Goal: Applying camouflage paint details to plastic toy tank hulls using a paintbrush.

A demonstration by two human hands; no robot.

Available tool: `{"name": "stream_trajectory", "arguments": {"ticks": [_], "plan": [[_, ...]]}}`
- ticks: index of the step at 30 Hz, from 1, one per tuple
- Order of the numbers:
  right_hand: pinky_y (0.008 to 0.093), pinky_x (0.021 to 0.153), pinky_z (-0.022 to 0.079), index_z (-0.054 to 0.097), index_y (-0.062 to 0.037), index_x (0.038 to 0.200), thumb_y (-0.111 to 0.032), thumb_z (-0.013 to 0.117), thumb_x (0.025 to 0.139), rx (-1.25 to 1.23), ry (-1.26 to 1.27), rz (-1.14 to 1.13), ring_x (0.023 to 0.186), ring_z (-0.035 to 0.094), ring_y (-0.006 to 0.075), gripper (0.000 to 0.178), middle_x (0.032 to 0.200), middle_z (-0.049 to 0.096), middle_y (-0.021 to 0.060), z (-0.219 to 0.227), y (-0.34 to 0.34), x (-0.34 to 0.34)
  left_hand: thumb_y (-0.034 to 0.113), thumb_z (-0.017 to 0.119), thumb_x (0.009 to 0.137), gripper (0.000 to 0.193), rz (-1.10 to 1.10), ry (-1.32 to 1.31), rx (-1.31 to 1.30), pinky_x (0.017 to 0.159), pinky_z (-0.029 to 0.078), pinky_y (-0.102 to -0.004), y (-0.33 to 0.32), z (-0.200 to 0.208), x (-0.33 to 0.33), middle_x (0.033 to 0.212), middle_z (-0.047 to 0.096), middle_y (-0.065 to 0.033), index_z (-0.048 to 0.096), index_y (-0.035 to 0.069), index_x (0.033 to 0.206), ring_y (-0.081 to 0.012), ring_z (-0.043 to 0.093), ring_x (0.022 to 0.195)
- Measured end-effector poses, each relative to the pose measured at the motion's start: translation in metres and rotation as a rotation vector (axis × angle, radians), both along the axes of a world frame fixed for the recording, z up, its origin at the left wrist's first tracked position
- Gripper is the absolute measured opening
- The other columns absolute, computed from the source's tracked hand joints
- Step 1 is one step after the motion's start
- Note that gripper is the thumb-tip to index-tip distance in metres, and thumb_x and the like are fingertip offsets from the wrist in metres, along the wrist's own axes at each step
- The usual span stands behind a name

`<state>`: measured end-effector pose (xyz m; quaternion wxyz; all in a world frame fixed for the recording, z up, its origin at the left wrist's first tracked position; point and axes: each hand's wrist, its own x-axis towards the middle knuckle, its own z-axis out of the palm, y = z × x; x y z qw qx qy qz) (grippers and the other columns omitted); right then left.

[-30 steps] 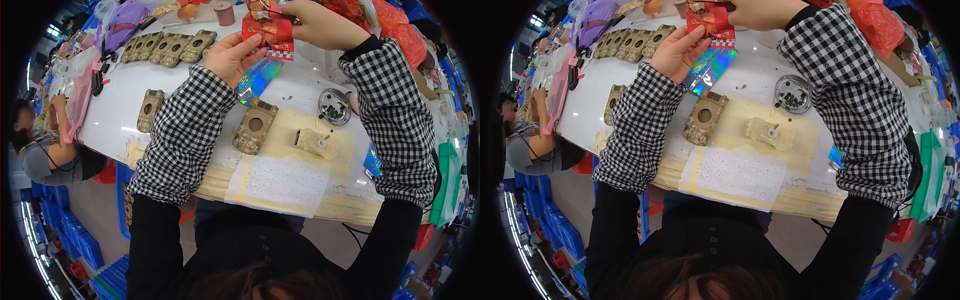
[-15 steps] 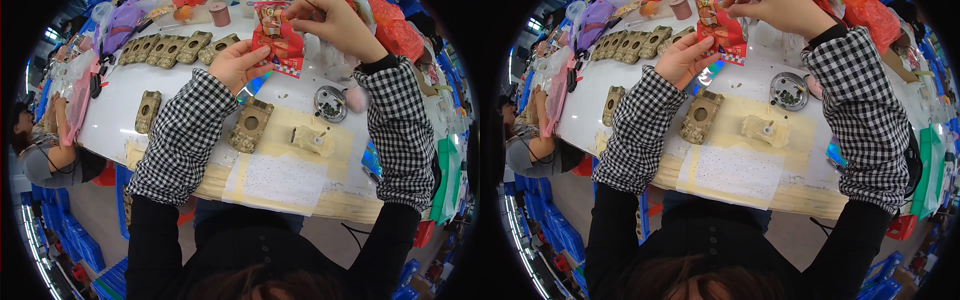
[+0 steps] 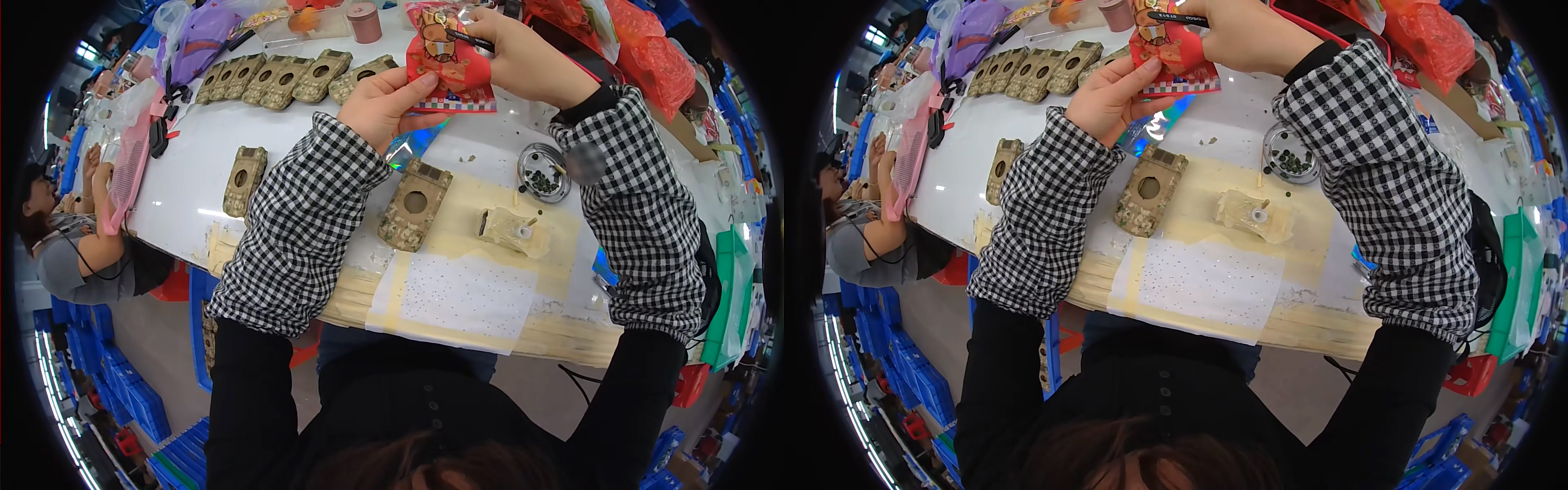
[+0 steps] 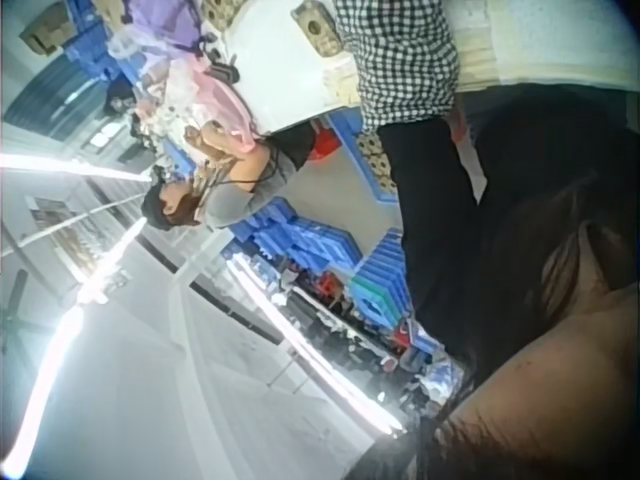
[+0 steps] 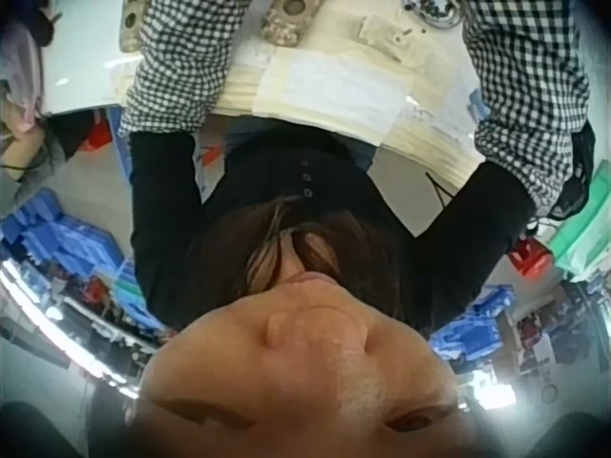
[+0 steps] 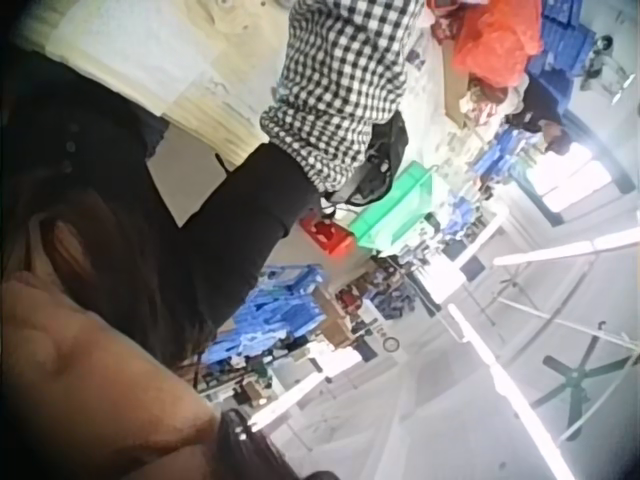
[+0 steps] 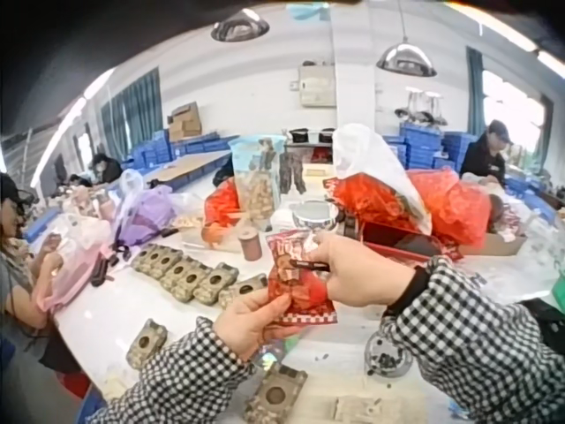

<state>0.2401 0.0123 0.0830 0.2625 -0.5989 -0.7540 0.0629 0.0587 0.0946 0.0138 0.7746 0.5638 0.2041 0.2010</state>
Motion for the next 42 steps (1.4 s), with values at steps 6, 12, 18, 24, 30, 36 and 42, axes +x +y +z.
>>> {"name": "stream_trajectory", "arguments": {"ticks": [6,12,18,24,30,36,42], "plan": [[0.0363,0.074,0.046,0.059,0.0049,0.103,0.000,0.058,0.075,-0.050,0.136,0.129,0.078,0.057,0.0305,0.029,0.082,0.059,0.0206,0.011,0.002,-0.002,0.023,0.050,0.095,0.034,-0.005,-0.076,-0.020,0.083,0.055,-0.0269,0.001,0.000,0.000,0.117,0.058,-0.0068,0.050,0.001,0.122,-0.0141,0.059,0.102],[0.0340,0.073,0.047,0.057,0.0065,0.107,-0.003,0.059,0.076,-0.108,0.063,0.052,0.083,0.060,0.0275,0.033,0.087,0.062,0.0218,0.014,0.004,-0.004,0.024,0.043,0.098,0.036,-0.070,-0.147,-0.060,0.085,0.055,-0.0289,0.003,0.000,-0.003,0.121,0.056,-0.0075,0.045,0.003,0.128,-0.0161,0.059,0.105],[0.0337,0.076,0.047,0.057,0.0063,0.108,-0.003,0.058,0.077,0.140,0.216,0.132,0.088,0.060,0.0285,0.032,0.098,0.062,0.0239,-0.001,0.009,-0.004,0.022,0.047,0.096,0.032,-0.074,-0.216,-0.095,0.081,0.057,-0.0320,0.001,-0.006,0.002,0.115,0.059,-0.0084,0.049,0.004,0.123,-0.0187,0.060,0.102],[0.0344,0.076,0.047,0.059,0.0058,0.106,-0.004,0.060,0.078,0.014,0.174,0.046,0.088,0.061,0.0330,0.030,0.098,0.062,0.0247,0.014,0.006,-0.011,0.022,0.042,0.098,0.036,-0.102,-0.190,-0.064,0.084,0.056,-0.0300,0.003,-0.007,-0.001,0.122,0.055,-0.0066,0.041,0.007,0.132,-0.0178,0.059,0.105],[0.0353,0.072,0.048,0.061,0.0053,0.099,-0.003,0.061,0.077,0.060,0.148,-0.017,0.083,0.061,0.0323,0.023,0.092,0.062,0.0246,0.006,0.013,-0.012,0.020,0.040,0.099,0.035,-0.088,-0.138,-0.001,0.085,0.056,-0.0315,0.002,-0.003,-0.003,0.123,0.055,-0.0074,0.041,0.008,0.132,-0.0186,0.059,0.106],[0.0345,0.070,0.047,0.062,0.0050,0.096,-0.006,0.061,0.078,0.041,0.249,0.105,0.078,0.060,0.0280,0.021,0.085,0.062,0.0232,0.010,0.009,-0.016,0.019,0.041,0.099,0.036,-0.115,-0.132,-0.003,0.085,0.055,-0.0314,0.000,0.000,-0.005,0.124,0.054,-0.0079,0.040,0.008,0.132,-0.0200,0.058,0.107],[0.0340,0.069,0.046,0.061,0.0058,0.092,-0.009,0.060,0.079,-0.062,0.255,0.075,0.076,0.058,0.0271,0.019,0.084,0.062,0.0214,0.009,0.009,-0.015,0.017,0.046,0.097,0.033,-0.073,-0.098,-0.007,0.082,0.056,-0.0317,-0.003,-0.001,-0.004,0.120,0.056,-0.0093,0.046,0.006,0.128,-0.0228,0.061,0.102]]}}
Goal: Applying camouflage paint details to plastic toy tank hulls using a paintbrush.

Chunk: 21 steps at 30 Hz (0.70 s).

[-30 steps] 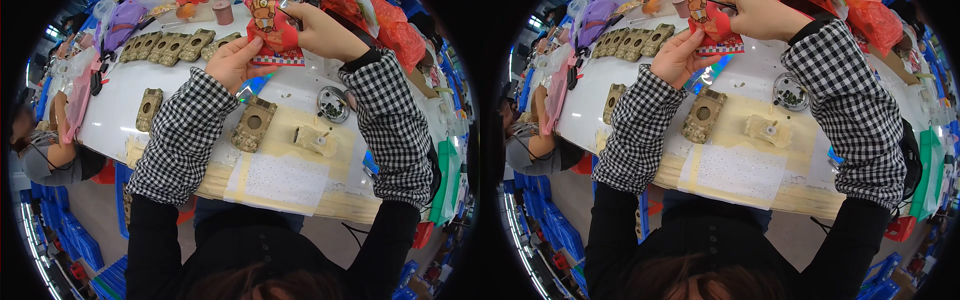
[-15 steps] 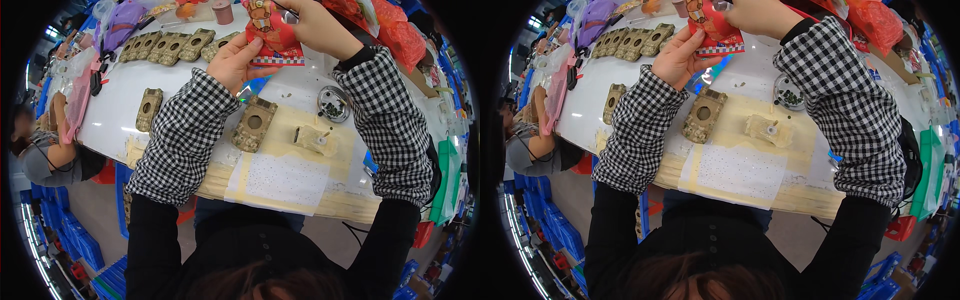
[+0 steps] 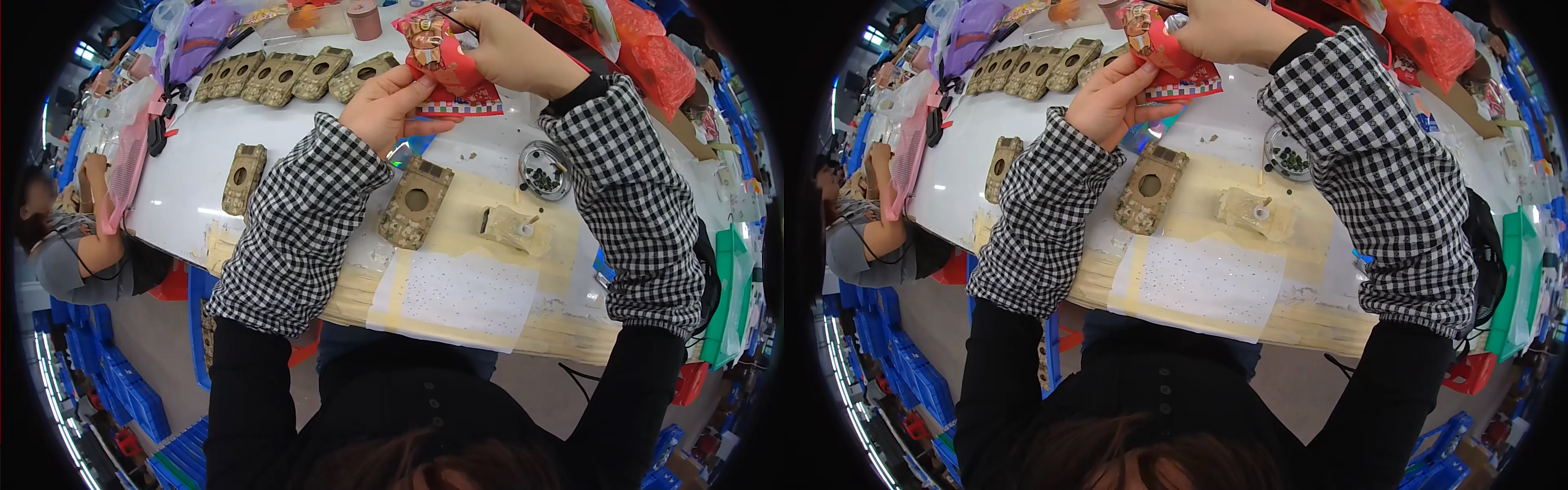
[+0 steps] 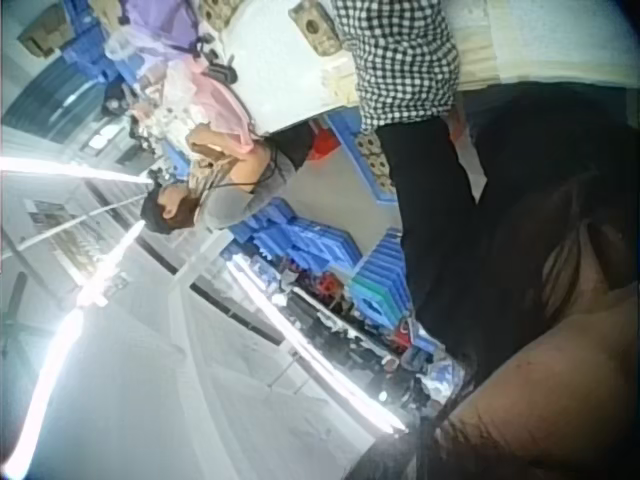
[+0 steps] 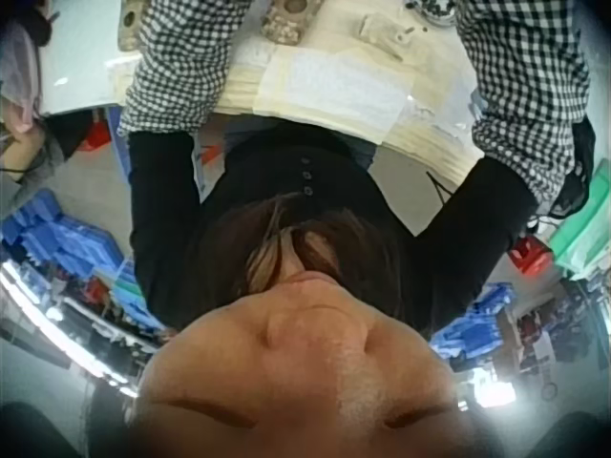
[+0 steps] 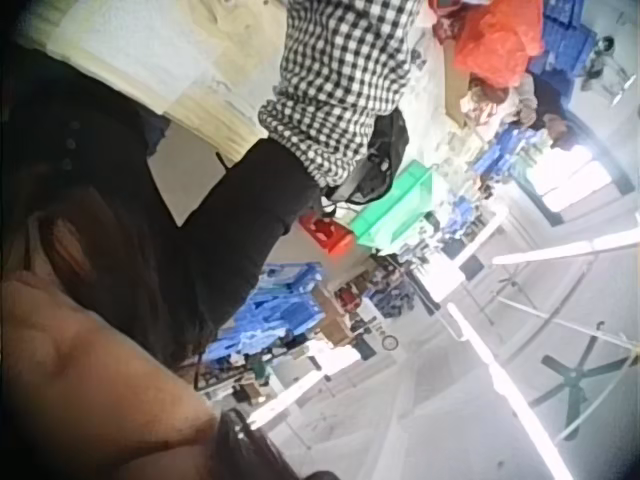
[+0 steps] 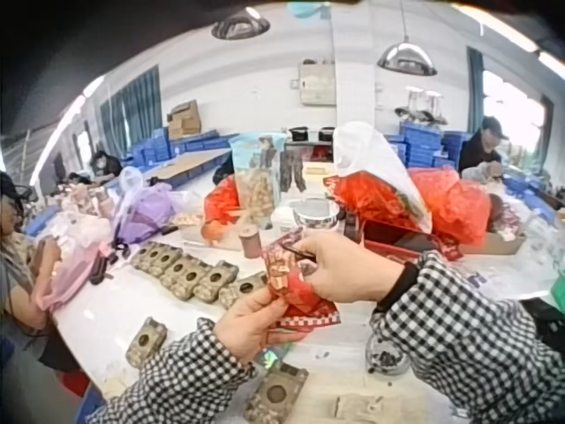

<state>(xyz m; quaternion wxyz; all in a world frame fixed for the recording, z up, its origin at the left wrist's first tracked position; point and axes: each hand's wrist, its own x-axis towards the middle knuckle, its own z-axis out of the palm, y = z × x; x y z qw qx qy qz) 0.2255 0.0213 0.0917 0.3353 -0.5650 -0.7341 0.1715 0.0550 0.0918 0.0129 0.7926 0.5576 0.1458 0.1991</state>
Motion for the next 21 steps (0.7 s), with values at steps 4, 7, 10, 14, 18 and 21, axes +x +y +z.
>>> {"name": "stream_trajectory", "arguments": {"ticks": [4,7,10,14,18,21], "plan": [[0.0361,0.071,0.045,0.061,0.0058,0.091,-0.013,0.060,0.079,0.034,-0.167,-0.040,0.078,0.057,0.0283,0.022,0.082,0.059,0.0208,-0.004,0.004,0.004,0.017,0.046,0.097,0.033,-0.011,-0.010,-0.004,0.082,0.057,-0.0317,0.001,0.000,-0.001,0.119,0.057,-0.0111,0.046,0.004,0.127,-0.0239,0.062,0.101],[0.0369,0.073,0.044,0.060,0.0058,0.091,-0.015,0.061,0.079,0.005,-0.074,-0.026,0.082,0.055,0.0297,0.024,0.087,0.057,0.0212,-0.003,0.004,0.001,0.017,0.046,0.096,0.033,-0.004,-0.010,-0.009,0.081,0.057,-0.0317,0.001,0.002,-0.002,0.117,0.057,-0.0123,0.046,0.002,0.126,-0.0245,0.062,0.100],[0.0373,0.074,0.043,0.060,0.0060,0.093,-0.015,0.062,0.079,-0.033,-0.082,0.031,0.087,0.054,0.0307,0.025,0.094,0.055,0.0214,0.003,0.004,0.001,0.017,0.046,0.097,0.033,0.007,-0.019,0.006,0.081,0.057,-0.0316,-0.001,0.004,-0.003,0.116,0.058,-0.0128,0.046,0.001,0.126,-0.0248,0.063,0.099],[0.0370,0.076,0.043,0.060,0.0063,0.095,-0.014,0.061,0.081,0.083,-0.146,0.002,0.088,0.053,0.0313,0.025,0.096,0.054,0.0200,-0.007,0.004,0.002,0.018,0.045,0.097,0.033,0.020,0.014,0.083,0.081,0.057,-0.0315,-0.001,0.003,-0.002,0.116,0.058,-0.0129,0.047,0.001,0.125,-0.0246,0.064,0.097],[0.0347,0.074,0.043,0.060,0.0063,0.092,-0.014,0.061,0.083,0.171,-0.135,0.030,0.083,0.054,0.0269,0.022,0.089,0.056,0.0172,-0.008,0.006,0.001,0.019,0.045,0.097,0.032,0.027,0.026,0.103,0.080,0.056,-0.0308,0.000,0.002,-0.004,0.115,0.059,-0.0112,0.048,0.001,0.124,-0.0219,0.063,0.098],[0.0316,0.069,0.044,0.060,0.0046,0.091,-0.015,0.061,0.084,0.071,0.113,-0.021,0.074,0.053,0.0195,0.021,0.079,0.057,0.0123,0.005,0.003,-0.003,0.021,0.044,0.098,0.034,0.063,0.044,0.071,0.082,0.055,-0.0316,0.004,0.004,-0.007,0.119,0.057,-0.0092,0.046,0.007,0.128,-0.0221,0.061,0.102]]}}
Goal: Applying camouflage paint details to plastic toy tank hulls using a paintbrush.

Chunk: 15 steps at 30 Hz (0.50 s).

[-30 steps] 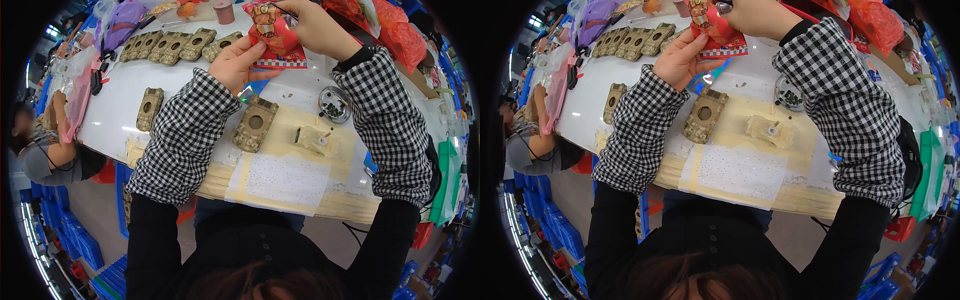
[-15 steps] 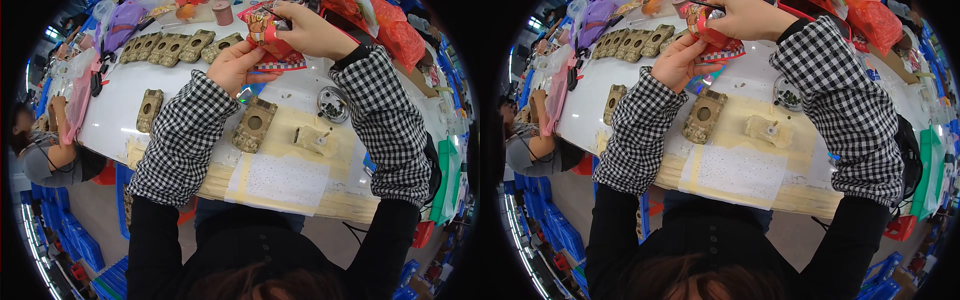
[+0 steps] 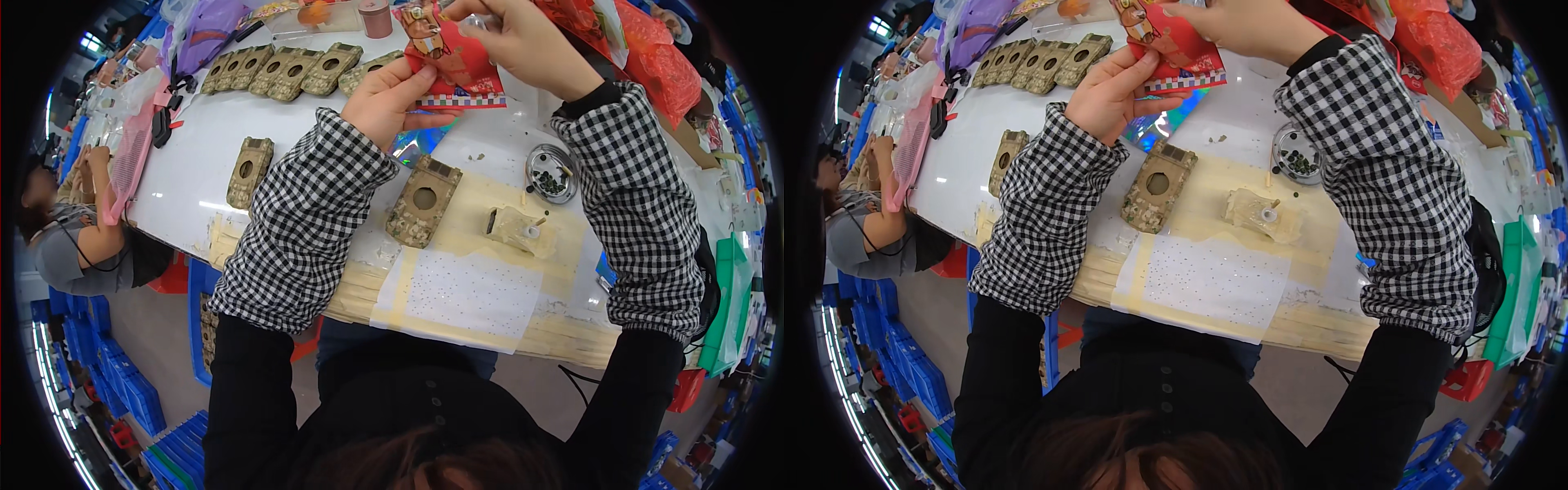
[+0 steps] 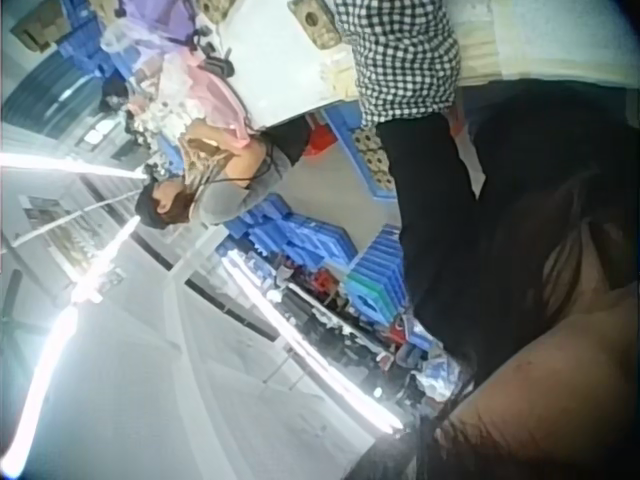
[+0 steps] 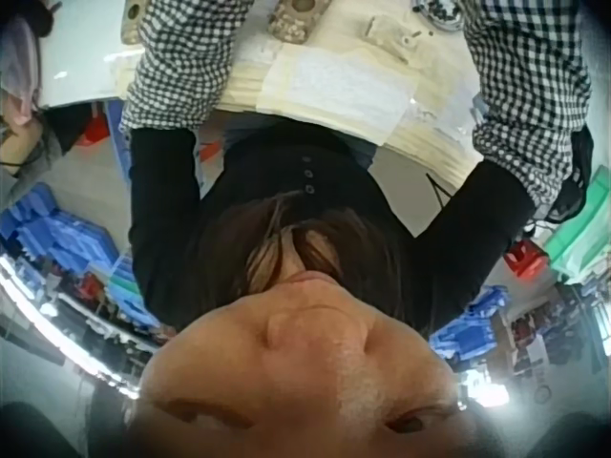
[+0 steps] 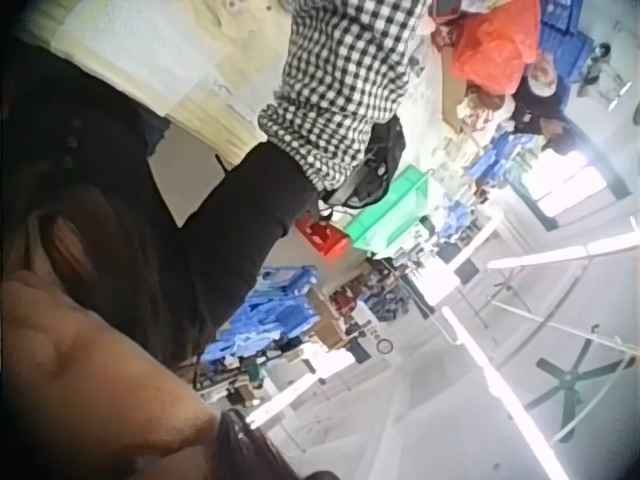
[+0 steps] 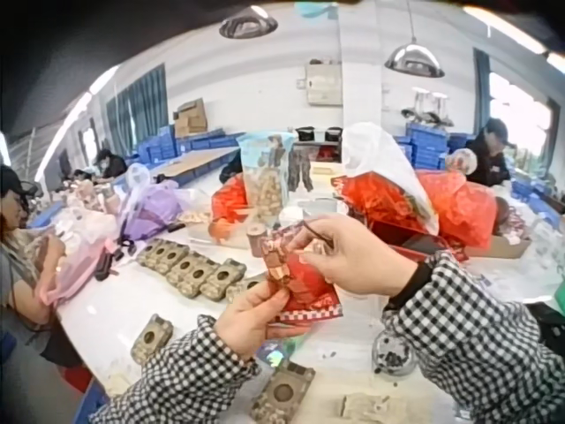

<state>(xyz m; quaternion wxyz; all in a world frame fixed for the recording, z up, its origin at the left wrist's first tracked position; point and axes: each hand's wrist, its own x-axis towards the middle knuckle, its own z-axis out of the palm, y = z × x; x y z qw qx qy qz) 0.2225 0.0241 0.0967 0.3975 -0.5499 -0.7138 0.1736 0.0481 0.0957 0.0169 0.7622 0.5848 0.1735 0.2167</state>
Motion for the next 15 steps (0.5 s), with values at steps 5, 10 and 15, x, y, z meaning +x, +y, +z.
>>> {"name": "stream_trajectory", "arguments": {"ticks": [5,10,15], "plan": [[0.0204,0.064,0.042,0.059,0.0022,0.090,-0.014,0.061,0.087,0.121,0.061,-0.260,0.071,0.053,0.0069,0.017,0.079,0.059,0.0019,0.033,-0.022,0.003,0.017,0.046,0.096,0.029,0.222,-0.124,-0.016,0.084,0.055,-0.0340,0.032,0.014,-0.035,0.118,0.057,-0.0099,0.049,0.001,0.121,-0.0202,0.058,0.104],[0.0206,0.073,0.048,0.056,0.0034,0.100,-0.010,0.058,0.090,0.044,0.108,-0.315,0.081,0.060,0.0092,0.017,0.089,0.063,0.0068,0.043,-0.046,0.010,0.012,0.047,0.095,0.031,0.696,-0.178,0.008,0.095,0.047,-0.0427,0.105,0.008,-0.134,0.121,0.053,-0.0106,0.044,0.002,0.125,-0.0231,0.054,0.109],[0.0222,0.079,0.044,0.062,0.0002,0.106,-0.016,0.059,0.090,0.133,0.007,-0.236,0.089,0.060,0.0092,0.023,0.095,0.065,0.0020,0.020,-0.060,0.034,0.021,0.059,0.090,0.033,1.448,0.500,0.112,0.081,0.049,-0.0320,0.207,-0.042,-0.292,0.107,0.062,-0.0058,0.055,0.006,0.118,-0.0165,0.059,0.095]]}}
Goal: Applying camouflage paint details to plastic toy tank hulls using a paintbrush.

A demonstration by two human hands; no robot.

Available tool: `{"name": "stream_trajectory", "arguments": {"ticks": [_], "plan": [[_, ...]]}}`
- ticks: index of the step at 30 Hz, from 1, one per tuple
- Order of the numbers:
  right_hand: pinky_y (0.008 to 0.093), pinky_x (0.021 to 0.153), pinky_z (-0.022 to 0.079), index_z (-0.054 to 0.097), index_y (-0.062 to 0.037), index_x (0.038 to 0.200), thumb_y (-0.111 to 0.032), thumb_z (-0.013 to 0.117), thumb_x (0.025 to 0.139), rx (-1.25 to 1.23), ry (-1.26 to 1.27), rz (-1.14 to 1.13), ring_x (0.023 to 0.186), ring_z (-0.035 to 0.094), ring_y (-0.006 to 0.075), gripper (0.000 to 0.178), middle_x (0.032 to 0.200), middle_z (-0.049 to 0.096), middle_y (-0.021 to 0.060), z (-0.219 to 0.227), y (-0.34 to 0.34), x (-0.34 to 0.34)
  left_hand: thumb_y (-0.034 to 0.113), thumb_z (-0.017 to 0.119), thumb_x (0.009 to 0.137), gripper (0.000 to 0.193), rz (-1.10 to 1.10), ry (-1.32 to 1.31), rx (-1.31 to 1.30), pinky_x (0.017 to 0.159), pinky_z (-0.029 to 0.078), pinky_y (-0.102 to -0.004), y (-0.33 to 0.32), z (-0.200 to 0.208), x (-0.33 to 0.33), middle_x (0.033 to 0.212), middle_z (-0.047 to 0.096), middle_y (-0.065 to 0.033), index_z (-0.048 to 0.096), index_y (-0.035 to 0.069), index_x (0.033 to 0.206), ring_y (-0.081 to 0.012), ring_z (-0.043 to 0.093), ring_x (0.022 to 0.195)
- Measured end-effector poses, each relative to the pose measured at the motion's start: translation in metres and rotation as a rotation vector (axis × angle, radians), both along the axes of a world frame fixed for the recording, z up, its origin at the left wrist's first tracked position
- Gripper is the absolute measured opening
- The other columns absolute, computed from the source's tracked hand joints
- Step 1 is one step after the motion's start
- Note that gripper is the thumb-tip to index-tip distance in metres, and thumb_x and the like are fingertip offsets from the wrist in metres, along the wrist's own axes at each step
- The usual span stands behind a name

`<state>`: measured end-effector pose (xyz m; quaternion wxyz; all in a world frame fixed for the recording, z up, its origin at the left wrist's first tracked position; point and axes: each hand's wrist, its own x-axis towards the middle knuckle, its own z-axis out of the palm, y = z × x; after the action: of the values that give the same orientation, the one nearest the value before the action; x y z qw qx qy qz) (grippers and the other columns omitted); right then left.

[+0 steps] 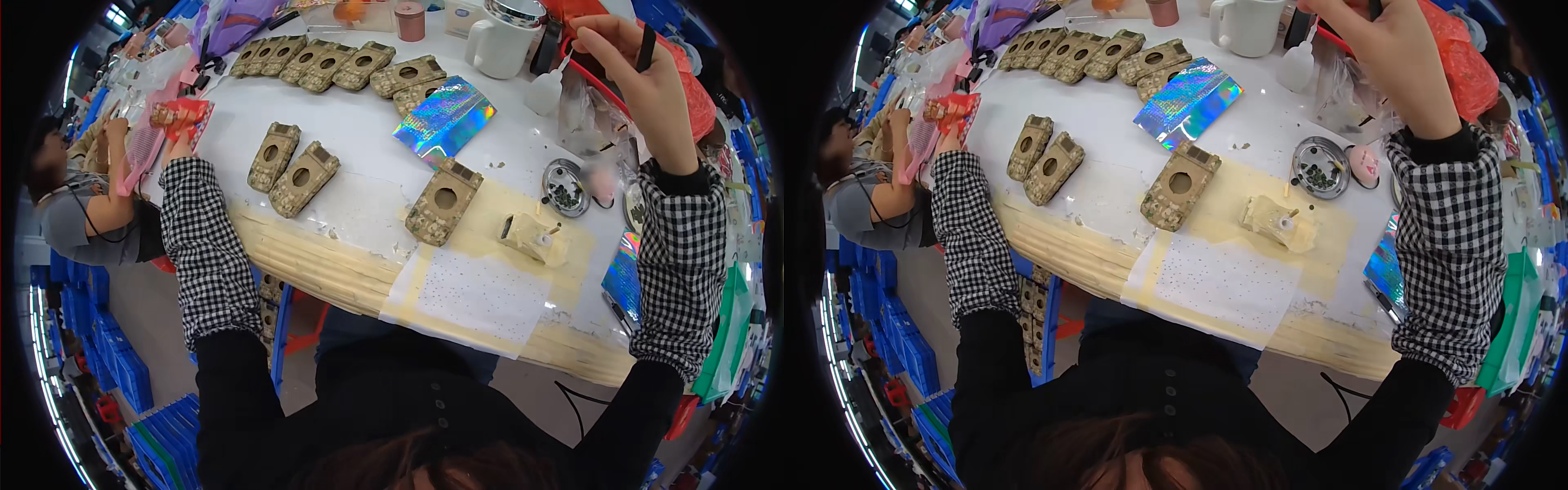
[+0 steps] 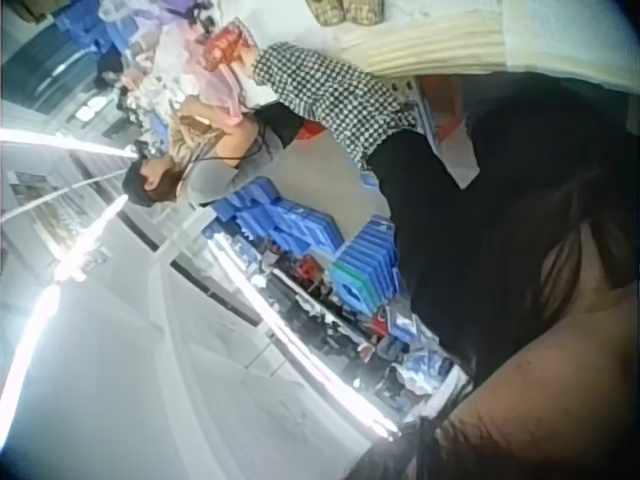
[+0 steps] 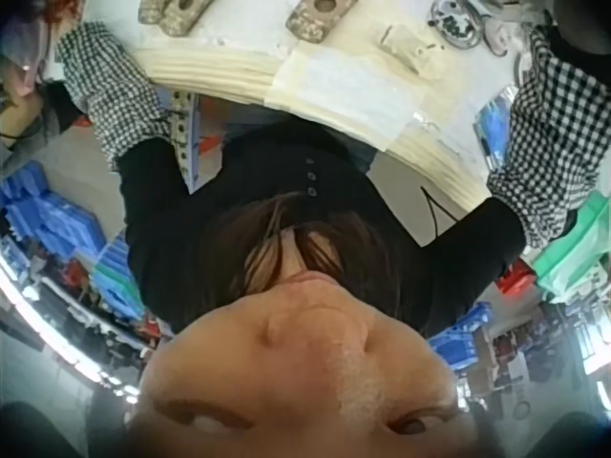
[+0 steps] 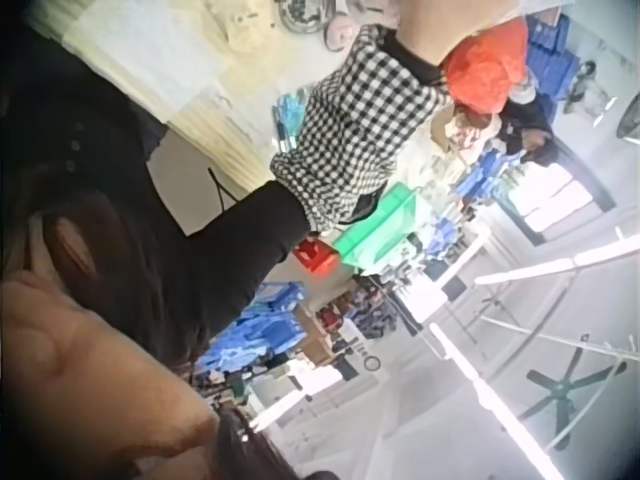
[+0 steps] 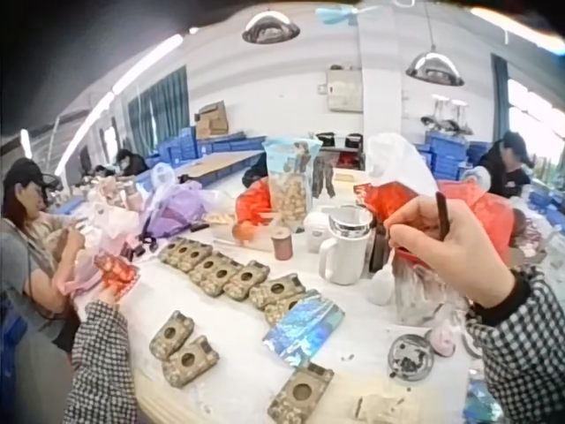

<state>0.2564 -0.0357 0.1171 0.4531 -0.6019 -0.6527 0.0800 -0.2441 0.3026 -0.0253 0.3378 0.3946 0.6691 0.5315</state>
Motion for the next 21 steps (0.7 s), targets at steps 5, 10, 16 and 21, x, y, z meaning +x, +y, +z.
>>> {"name": "stream_trajectory", "arguments": {"ticks": [5,10,16,21], "plan": [[0.0190,0.074,0.042,0.063,-0.0005,0.105,-0.016,0.060,0.089,-0.137,-0.070,-0.047,0.087,0.058,0.0055,0.022,0.092,0.064,0.0006,-0.006,-0.010,-0.016,0.020,0.061,0.089,0.034,0.145,0.317,-0.107,0.081,0.049,-0.0309,0.033,-0.025,-0.045,0.106,0.062,-0.0070,0.054,0.004,0.117,-0.0168,0.059,0.095],[0.0170,0.050,0.026,0.063,-0.0022,0.095,-0.009,0.066,0.081,-0.127,-0.138,-0.037,0.058,0.038,-0.0003,0.016,0.075,0.056,-0.0073,-0.006,-0.020,-0.041,0.020,0.062,0.088,0.035,0.227,0.496,-0.060,0.081,0.049,-0.0297,0.031,-0.031,-0.063,0.106,0.062,-0.0082,0.054,0.001,0.116,-0.0170,0.059,0.094],[0.0289,0.064,0.051,0.061,-0.0013,0.091,-0.004,0.068,0.074,0.022,-0.301,0.126,0.073,0.064,0.0215,0.018,0.078,0.063,0.0112,-0.018,-0.031,-0.063,0.019,0.064,0.087,0.037,-0.097,0.218,0.662,0.081,0.049,-0.0284,-0.047,-0.004,0.015,0.105,0.062,-0.0097,0.054,-0.002,0.115,-0.0174,0.060,0.094],[0.0290,0.054,0.041,0.063,-0.0050,0.087,-0.009,0.073,0.073,0.045,-0.429,0.208,0.066,0.060,0.0196,0.018,0.075,0.063,0.0053,-0.025,-0.040,-0.085,0.013,0.058,0.091,0.030,-1.118,-0.408,0.100,0.084,0.050,-0.0270,-0.249,0.076,0.182,0.108,0.061,-0.0141,0.055,-0.004,0.115,-0.0179,0.062,0.097]]}}
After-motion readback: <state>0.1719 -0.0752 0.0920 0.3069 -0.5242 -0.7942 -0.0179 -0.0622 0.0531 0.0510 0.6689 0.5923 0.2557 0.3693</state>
